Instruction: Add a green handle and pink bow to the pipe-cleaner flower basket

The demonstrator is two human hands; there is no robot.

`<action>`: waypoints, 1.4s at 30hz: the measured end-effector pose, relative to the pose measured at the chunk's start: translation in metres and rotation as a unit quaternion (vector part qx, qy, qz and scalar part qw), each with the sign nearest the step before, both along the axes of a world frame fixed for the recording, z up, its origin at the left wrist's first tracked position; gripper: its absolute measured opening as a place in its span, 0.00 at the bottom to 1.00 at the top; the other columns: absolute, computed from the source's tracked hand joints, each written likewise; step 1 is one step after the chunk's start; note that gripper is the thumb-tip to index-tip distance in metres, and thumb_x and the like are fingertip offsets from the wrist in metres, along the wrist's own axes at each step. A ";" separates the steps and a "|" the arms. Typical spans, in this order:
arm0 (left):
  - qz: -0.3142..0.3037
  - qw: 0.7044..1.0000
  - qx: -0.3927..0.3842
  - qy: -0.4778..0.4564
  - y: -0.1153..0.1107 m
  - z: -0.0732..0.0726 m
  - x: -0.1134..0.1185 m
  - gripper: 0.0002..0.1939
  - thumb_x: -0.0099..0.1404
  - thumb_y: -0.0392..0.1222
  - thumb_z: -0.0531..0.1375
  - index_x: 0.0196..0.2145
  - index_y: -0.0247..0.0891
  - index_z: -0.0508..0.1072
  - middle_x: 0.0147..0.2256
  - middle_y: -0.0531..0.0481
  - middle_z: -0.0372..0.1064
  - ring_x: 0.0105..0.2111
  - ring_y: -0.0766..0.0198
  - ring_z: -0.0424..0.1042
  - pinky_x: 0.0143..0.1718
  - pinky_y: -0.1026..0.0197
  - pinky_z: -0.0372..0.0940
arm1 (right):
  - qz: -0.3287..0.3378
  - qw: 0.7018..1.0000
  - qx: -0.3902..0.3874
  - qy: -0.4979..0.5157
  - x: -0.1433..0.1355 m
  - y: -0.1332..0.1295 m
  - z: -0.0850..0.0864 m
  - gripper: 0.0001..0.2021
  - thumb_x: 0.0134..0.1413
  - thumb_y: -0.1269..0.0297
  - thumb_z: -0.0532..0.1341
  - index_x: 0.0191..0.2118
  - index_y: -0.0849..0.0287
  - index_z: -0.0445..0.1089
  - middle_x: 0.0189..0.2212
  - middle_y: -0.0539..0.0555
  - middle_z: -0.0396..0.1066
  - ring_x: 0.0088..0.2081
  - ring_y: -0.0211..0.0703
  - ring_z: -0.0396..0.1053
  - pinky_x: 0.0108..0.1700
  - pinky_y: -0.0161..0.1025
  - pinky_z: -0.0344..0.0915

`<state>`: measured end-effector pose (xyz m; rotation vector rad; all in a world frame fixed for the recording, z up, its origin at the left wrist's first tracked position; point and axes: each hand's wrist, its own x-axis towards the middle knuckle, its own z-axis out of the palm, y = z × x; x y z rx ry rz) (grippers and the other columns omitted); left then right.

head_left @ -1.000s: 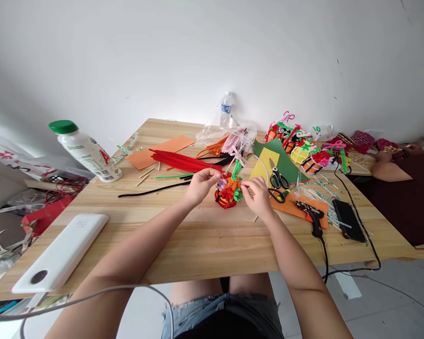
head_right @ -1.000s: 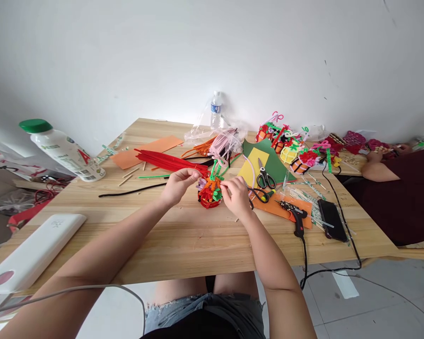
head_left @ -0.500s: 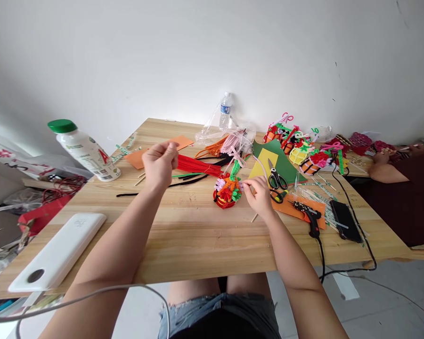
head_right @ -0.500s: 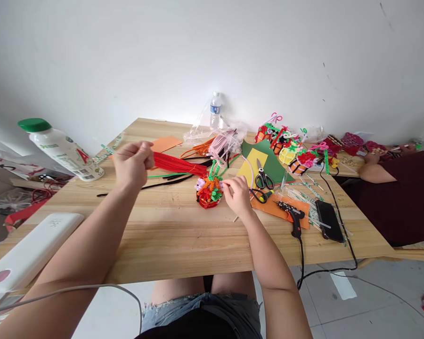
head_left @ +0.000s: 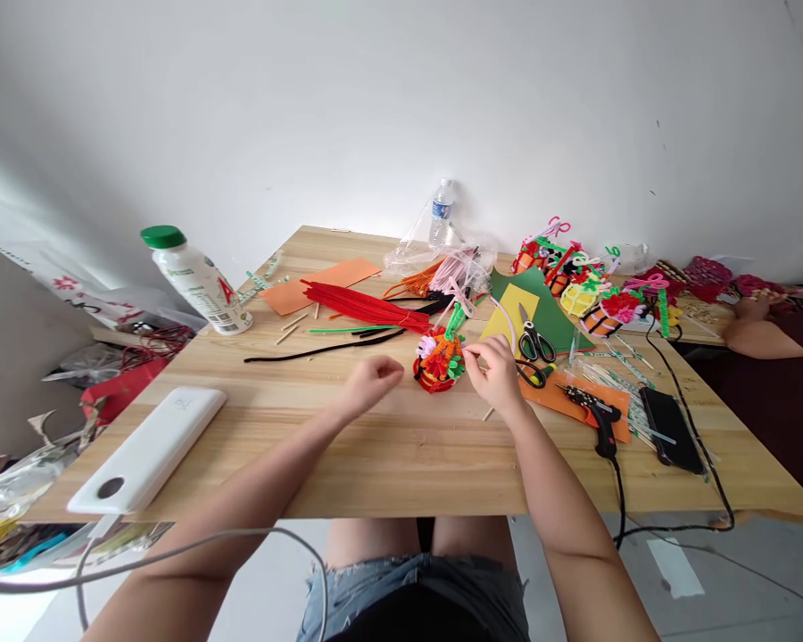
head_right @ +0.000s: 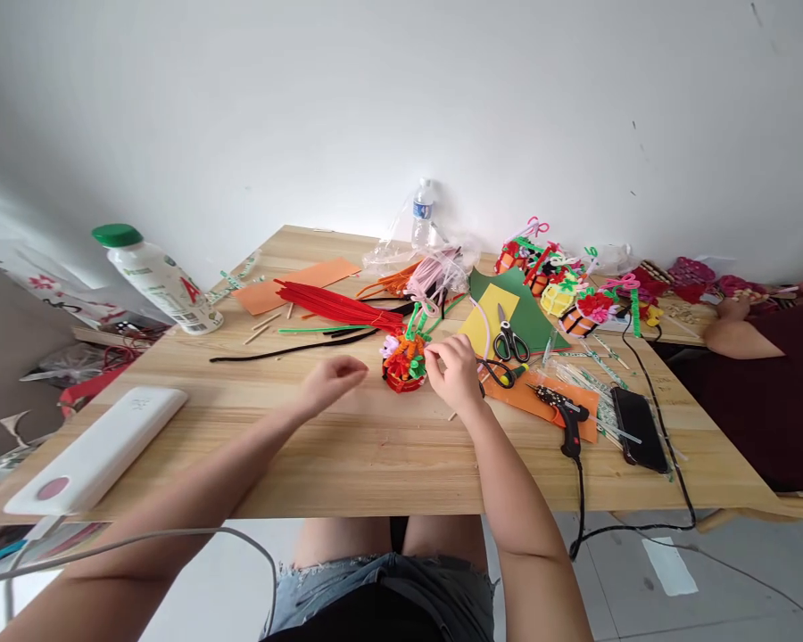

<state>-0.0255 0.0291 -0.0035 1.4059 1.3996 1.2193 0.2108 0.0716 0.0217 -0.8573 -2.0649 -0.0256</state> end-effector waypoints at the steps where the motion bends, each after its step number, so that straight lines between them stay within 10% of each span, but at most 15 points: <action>1: -0.027 0.999 -0.046 0.010 0.000 -0.012 0.010 0.10 0.47 0.47 0.65 0.22 0.38 0.73 0.18 0.53 0.66 0.19 0.66 0.62 0.20 0.64 0.57 | 0.002 1.000 -0.004 -0.008 0.001 0.000 0.000 0.06 0.56 0.70 0.56 0.30 0.57 0.69 0.25 0.54 0.69 0.33 0.46 0.62 0.37 0.42 0.61; 12: -0.011 0.995 0.031 0.095 -0.003 -0.034 0.048 0.13 0.55 0.49 0.62 0.31 0.36 0.77 0.25 0.51 0.66 0.25 0.65 0.63 0.28 0.63 0.58 | -0.002 0.997 -0.047 -0.056 0.005 0.003 -0.002 0.09 0.55 0.71 0.56 0.25 0.57 0.66 0.22 0.52 0.66 0.31 0.43 0.59 0.36 0.39 0.57; 26: -0.053 0.992 -0.019 -0.109 0.000 -0.043 0.043 0.13 0.50 0.50 0.64 0.25 0.36 0.71 0.24 0.52 0.68 0.25 0.66 0.63 0.28 0.64 0.58 | 0.002 0.982 -0.169 -0.083 0.025 -0.006 0.003 0.08 0.54 0.68 0.57 0.26 0.59 0.69 0.24 0.52 0.68 0.30 0.41 0.63 0.35 0.37 0.59; 37: -0.024 0.868 -0.050 -0.493 -0.005 -0.006 0.027 0.10 0.44 0.33 0.59 0.14 0.37 0.58 0.20 0.52 0.67 0.30 0.63 0.71 0.33 0.61 0.62 | -0.042 0.929 -0.367 0.023 0.004 -0.026 -0.028 0.10 0.50 0.60 0.61 0.31 0.59 0.76 0.26 0.54 0.75 0.27 0.41 0.69 0.31 0.36 0.62; 42: -0.128 0.832 -0.145 -0.520 -0.009 -0.003 0.026 0.15 0.46 0.32 0.58 0.17 0.37 0.50 0.13 0.62 0.44 0.11 0.76 0.45 0.16 0.69 0.47 | -0.042 0.880 -0.448 0.151 -0.003 -0.025 -0.034 0.13 0.45 0.54 0.62 0.29 0.61 0.74 0.23 0.53 0.72 0.23 0.40 0.65 0.26 0.35 0.60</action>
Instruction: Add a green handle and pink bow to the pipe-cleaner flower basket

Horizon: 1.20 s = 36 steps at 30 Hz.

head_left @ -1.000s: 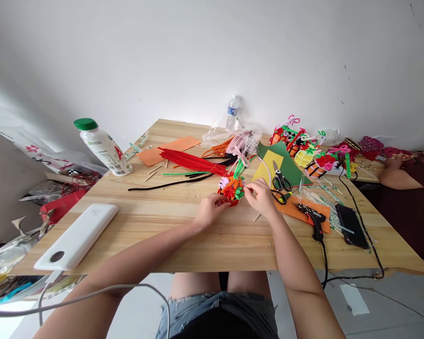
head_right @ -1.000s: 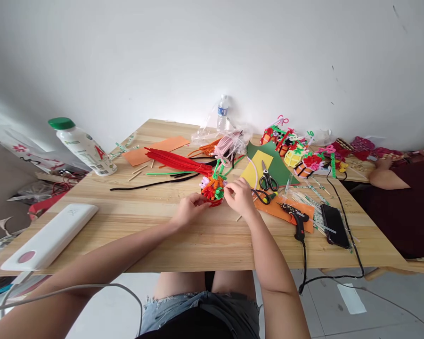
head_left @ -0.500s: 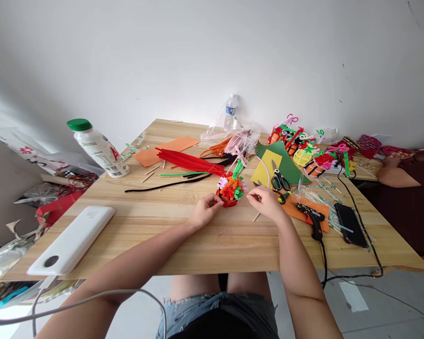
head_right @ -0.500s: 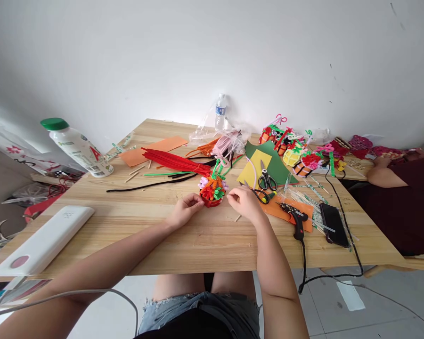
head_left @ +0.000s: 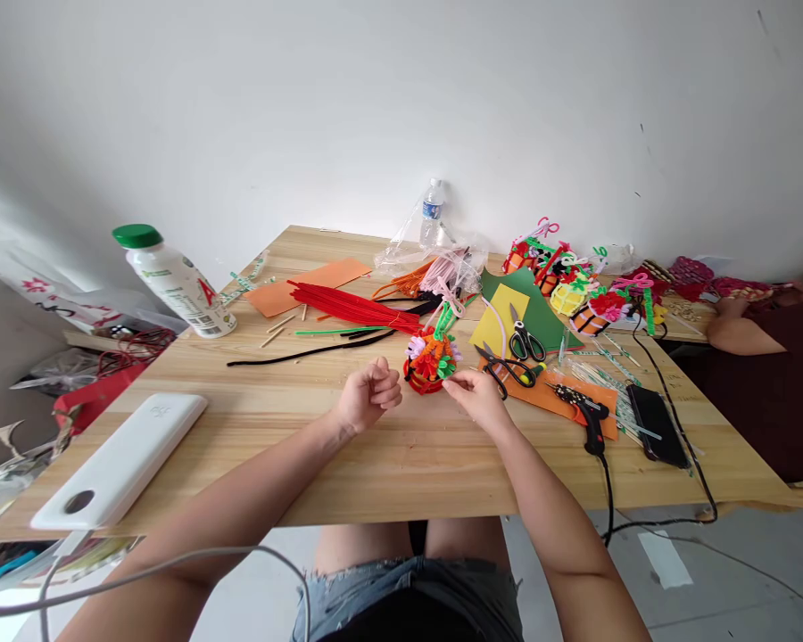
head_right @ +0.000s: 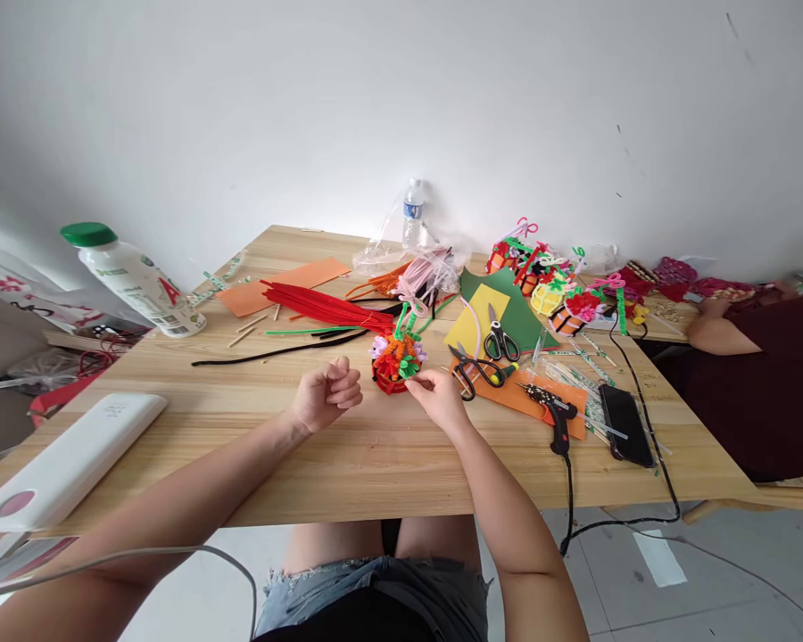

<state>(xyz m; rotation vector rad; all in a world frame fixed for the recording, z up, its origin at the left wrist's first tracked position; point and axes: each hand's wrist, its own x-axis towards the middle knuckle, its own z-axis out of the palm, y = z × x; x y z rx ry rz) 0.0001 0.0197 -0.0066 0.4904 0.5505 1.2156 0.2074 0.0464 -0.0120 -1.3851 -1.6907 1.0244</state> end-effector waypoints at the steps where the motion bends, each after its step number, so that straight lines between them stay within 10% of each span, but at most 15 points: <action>1: -0.024 0.999 -0.005 0.022 -0.001 -0.002 0.001 0.16 0.46 0.33 0.58 0.18 0.38 0.50 0.13 0.62 0.43 0.11 0.77 0.42 0.15 0.69 0.42 | -0.001 1.000 -0.017 0.024 -0.001 0.000 0.000 0.13 0.44 0.54 0.63 0.29 0.61 0.73 0.21 0.52 0.70 0.22 0.38 0.64 0.24 0.35 0.59; 10: -0.086 0.978 -0.049 0.183 -0.009 -0.020 0.019 0.17 0.46 0.42 0.63 0.22 0.40 0.55 0.15 0.64 0.41 0.12 0.78 0.39 0.15 0.69 0.34 | 0.017 0.972 0.007 0.234 0.013 -0.005 0.034 0.10 0.47 0.57 0.58 0.24 0.57 0.63 0.15 0.46 0.57 0.19 0.36 0.59 0.22 0.34 0.56; 15: -0.051 0.955 -0.013 0.291 -0.007 -0.019 0.017 0.13 0.48 0.46 0.60 0.24 0.40 0.59 0.14 0.63 0.43 0.13 0.75 0.41 0.16 0.67 0.37 | 0.096 0.993 0.005 -0.066 0.004 -0.006 0.012 0.08 0.49 0.65 0.56 0.23 0.58 0.68 0.15 0.47 0.64 0.19 0.35 0.60 0.23 0.31 0.56; 19: 0.051 0.867 0.080 0.488 -0.002 -0.017 0.006 0.07 0.53 0.43 0.55 0.23 0.40 0.61 0.16 0.58 0.54 0.17 0.69 0.53 0.20 0.64 0.48 | 0.071 0.979 0.074 -0.176 -0.012 -0.006 -0.014 0.08 0.52 0.64 0.59 0.31 0.57 0.77 0.22 0.51 0.74 0.23 0.39 0.66 0.27 0.33 0.58; 27: 0.134 0.566 0.114 0.806 0.023 -0.022 -0.023 0.11 0.60 0.39 0.51 0.22 0.39 0.66 0.29 0.43 0.68 0.35 0.52 0.68 0.34 0.56 0.57 | -0.008 0.992 0.043 -0.122 -0.019 -0.004 -0.022 0.09 0.48 0.63 0.61 0.24 0.59 0.76 0.19 0.53 0.74 0.24 0.44 0.70 0.28 0.36 0.63; 36: 0.165 0.574 0.374 0.710 0.009 -0.040 0.003 0.09 0.62 0.40 0.56 0.34 0.40 0.77 0.33 0.45 0.67 0.36 0.58 0.66 0.41 0.57 0.59 | -0.031 0.996 0.079 -0.022 -0.028 -0.011 -0.026 0.08 0.46 0.62 0.61 0.29 0.59 0.75 0.23 0.53 0.74 0.24 0.41 0.69 0.31 0.37 0.66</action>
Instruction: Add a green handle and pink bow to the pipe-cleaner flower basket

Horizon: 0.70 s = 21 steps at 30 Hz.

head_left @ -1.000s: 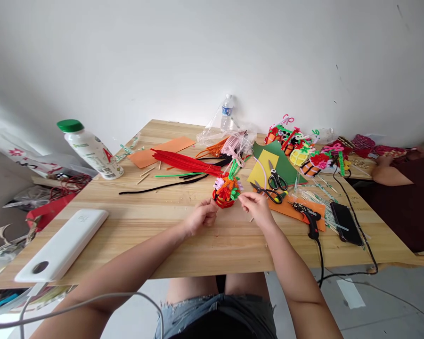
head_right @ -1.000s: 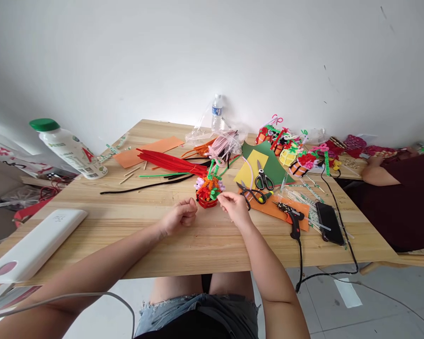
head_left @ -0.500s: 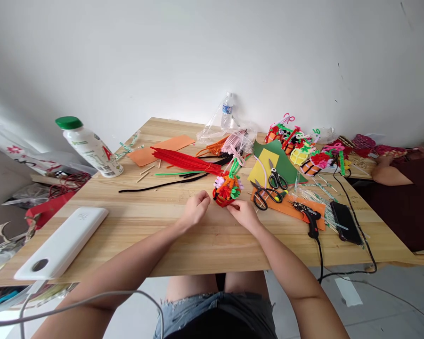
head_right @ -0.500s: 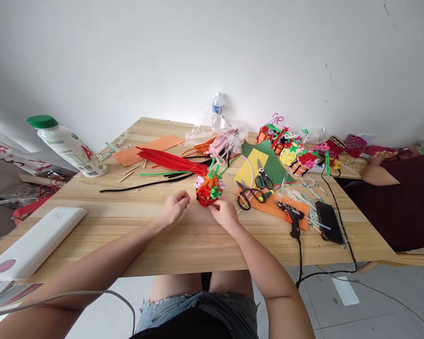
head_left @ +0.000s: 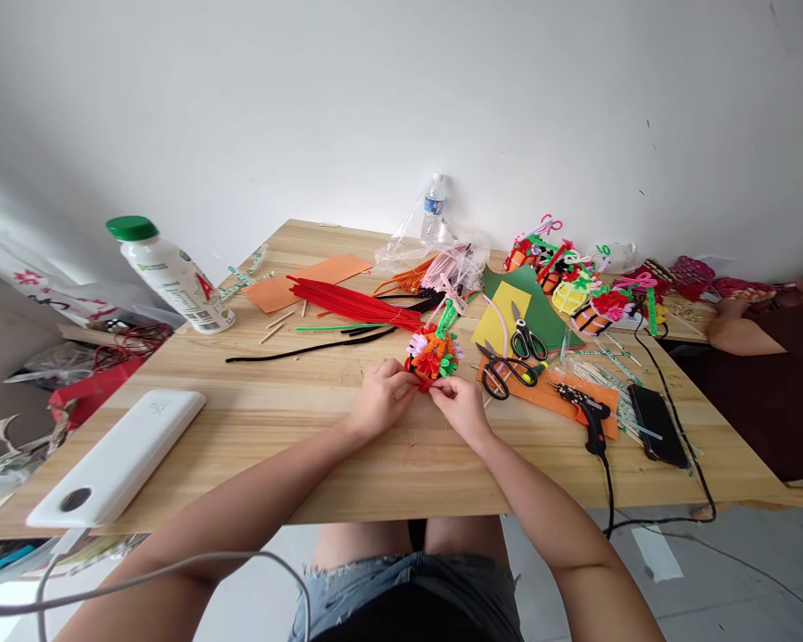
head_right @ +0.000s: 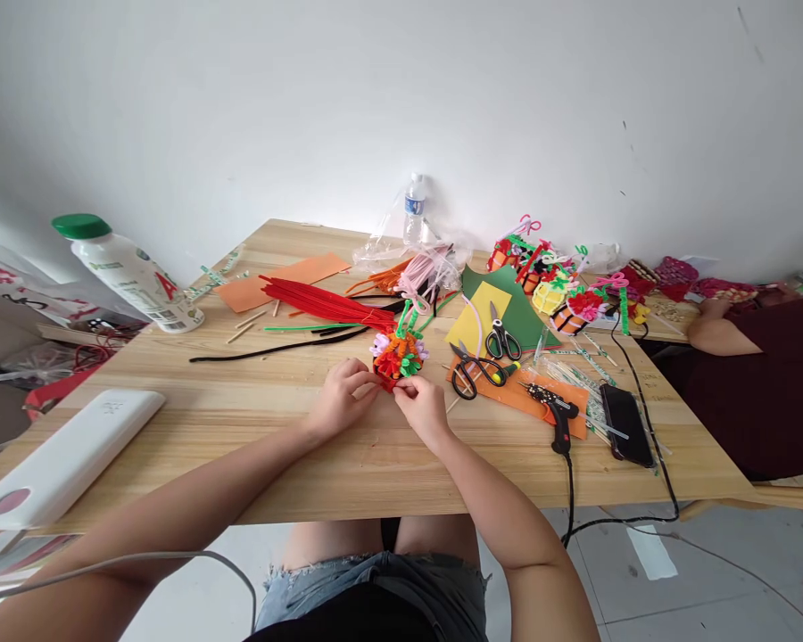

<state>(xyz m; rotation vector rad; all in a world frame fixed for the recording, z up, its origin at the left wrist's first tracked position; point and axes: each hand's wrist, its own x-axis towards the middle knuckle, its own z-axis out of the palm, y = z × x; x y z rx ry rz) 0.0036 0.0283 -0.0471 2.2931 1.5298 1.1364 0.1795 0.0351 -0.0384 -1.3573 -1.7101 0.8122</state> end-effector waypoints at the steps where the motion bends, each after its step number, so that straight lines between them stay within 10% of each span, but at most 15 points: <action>1: 0.002 1.000 0.006 0.006 -0.001 0.000 0.003 0.10 0.63 0.40 0.56 0.35 0.41 0.77 0.33 0.45 0.67 0.36 0.58 0.65 0.40 0.56 0.58 | -0.003 1.000 0.002 0.005 -0.001 0.000 -0.001 0.08 0.46 0.62 0.61 0.29 0.59 0.75 0.22 0.52 0.74 0.24 0.41 0.69 0.31 0.37 0.66; 21: -0.019 0.995 -0.048 -0.081 0.008 -0.006 0.002 0.06 0.59 0.38 0.56 0.27 0.38 0.71 0.30 0.45 0.68 0.32 0.60 0.67 0.37 0.58 0.61 | 0.000 1.000 -0.010 -0.020 0.000 0.001 -0.008 0.07 0.53 0.61 0.57 0.29 0.57 0.68 0.20 0.51 0.70 0.24 0.43 0.69 0.24 0.35 0.62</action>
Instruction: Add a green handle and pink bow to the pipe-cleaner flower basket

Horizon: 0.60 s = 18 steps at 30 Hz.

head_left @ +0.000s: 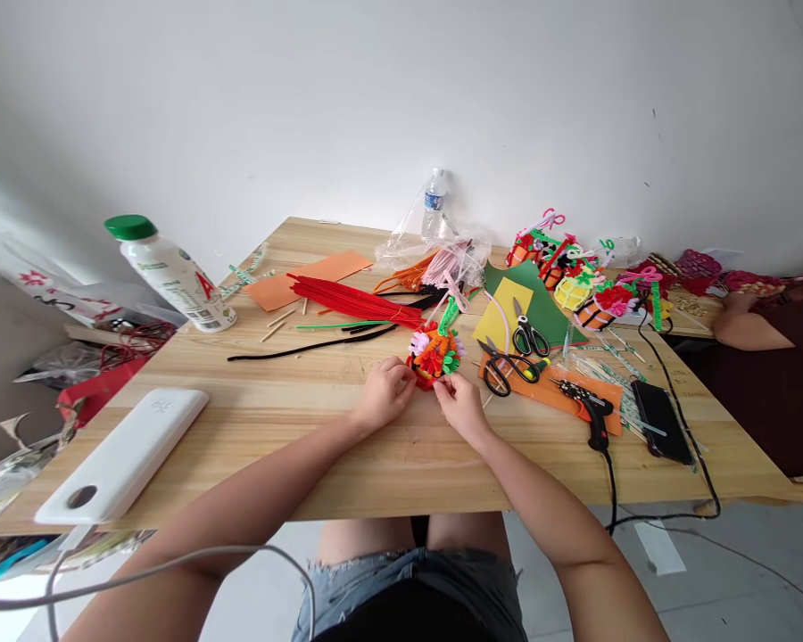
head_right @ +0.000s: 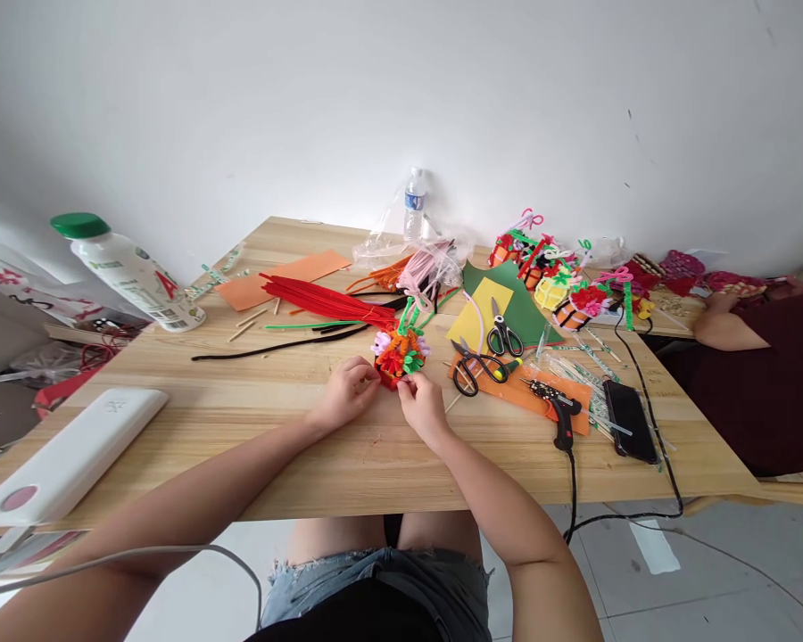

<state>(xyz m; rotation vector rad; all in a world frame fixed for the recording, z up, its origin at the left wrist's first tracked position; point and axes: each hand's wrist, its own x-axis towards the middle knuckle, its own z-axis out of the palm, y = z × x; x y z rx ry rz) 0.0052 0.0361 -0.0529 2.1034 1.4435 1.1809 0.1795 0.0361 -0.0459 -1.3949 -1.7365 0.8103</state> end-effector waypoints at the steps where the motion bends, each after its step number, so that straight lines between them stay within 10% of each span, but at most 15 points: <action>1: 0.004 1.000 -0.011 -0.009 0.001 -0.001 -0.002 0.05 0.59 0.37 0.56 0.27 0.38 0.71 0.29 0.46 0.67 0.31 0.61 0.67 0.35 0.59 0.61 | 0.003 1.000 -0.006 0.000 0.001 0.001 0.000 0.06 0.53 0.62 0.56 0.29 0.57 0.67 0.19 0.51 0.69 0.23 0.42 0.68 0.23 0.35 0.62; 18: 0.142 0.914 -0.148 -0.349 0.008 0.000 -0.006 0.10 0.62 0.48 0.53 0.31 0.40 0.62 0.31 0.51 0.68 0.34 0.64 0.68 0.38 0.61 0.63 | 0.025 0.965 -0.215 0.145 0.005 0.005 0.013 0.05 0.51 0.64 0.58 0.31 0.58 0.61 0.24 0.47 0.66 0.18 0.31 0.63 0.14 0.27 0.56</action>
